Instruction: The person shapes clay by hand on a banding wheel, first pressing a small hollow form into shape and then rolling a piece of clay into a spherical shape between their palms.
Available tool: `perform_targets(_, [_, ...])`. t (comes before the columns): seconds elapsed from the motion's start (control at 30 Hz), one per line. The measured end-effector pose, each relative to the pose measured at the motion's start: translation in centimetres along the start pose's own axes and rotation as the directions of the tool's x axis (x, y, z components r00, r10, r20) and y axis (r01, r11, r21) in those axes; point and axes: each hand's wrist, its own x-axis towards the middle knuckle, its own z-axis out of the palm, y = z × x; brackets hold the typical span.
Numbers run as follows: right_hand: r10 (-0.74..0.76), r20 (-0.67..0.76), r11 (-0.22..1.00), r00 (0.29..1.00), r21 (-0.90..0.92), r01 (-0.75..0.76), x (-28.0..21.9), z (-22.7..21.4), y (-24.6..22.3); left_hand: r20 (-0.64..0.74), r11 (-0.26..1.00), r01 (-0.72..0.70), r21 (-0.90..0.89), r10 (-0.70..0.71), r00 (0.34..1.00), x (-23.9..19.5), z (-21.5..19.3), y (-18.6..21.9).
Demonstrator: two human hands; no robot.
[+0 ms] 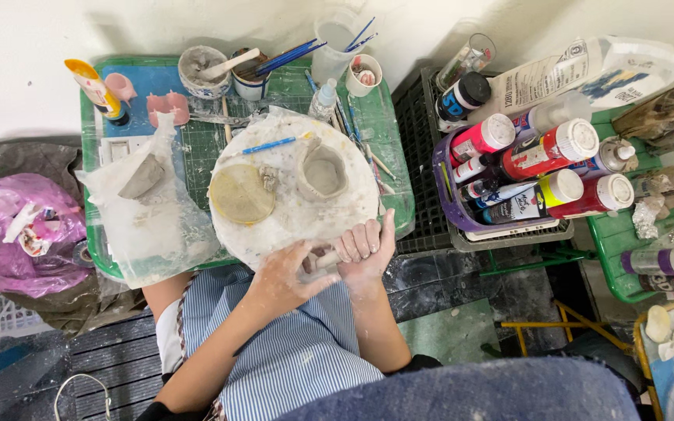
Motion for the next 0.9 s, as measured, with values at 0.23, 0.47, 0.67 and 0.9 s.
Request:
perform_targets(0.23, [-0.149, -0.584, 0.933, 0.798, -0.35, -0.082, 0.6, 0.9, 1.4, -0.079, 0.972, 0.218, -0.093, -0.225, 0.971, -0.8, 0.3, -2.7])
perform_targets(0.47, [-0.071, -0.169, 0.53, 0.983, -0.841, -0.106, -1.9, -3.6, 2.0, -0.19, 0.999, 0.051, 0.016, -0.047, 0.981, -0.5, -0.8, -2.7])
perform_targets(0.67, [0.017, -0.16, 0.945, 0.987, -0.321, -0.068, -1.2, -0.8, 1.5, -0.14, 0.964, -0.056, 0.258, 0.095, 0.986, -0.5, 0.2, -2.9])
perform_targets(0.9, [0.006, -0.315, 0.998, 0.949, -0.065, -0.028, -1.2, -2.6, -0.2, -0.067, 0.984, -0.124, 0.125, 0.133, 0.989, -0.1, 0.4, -2.3])
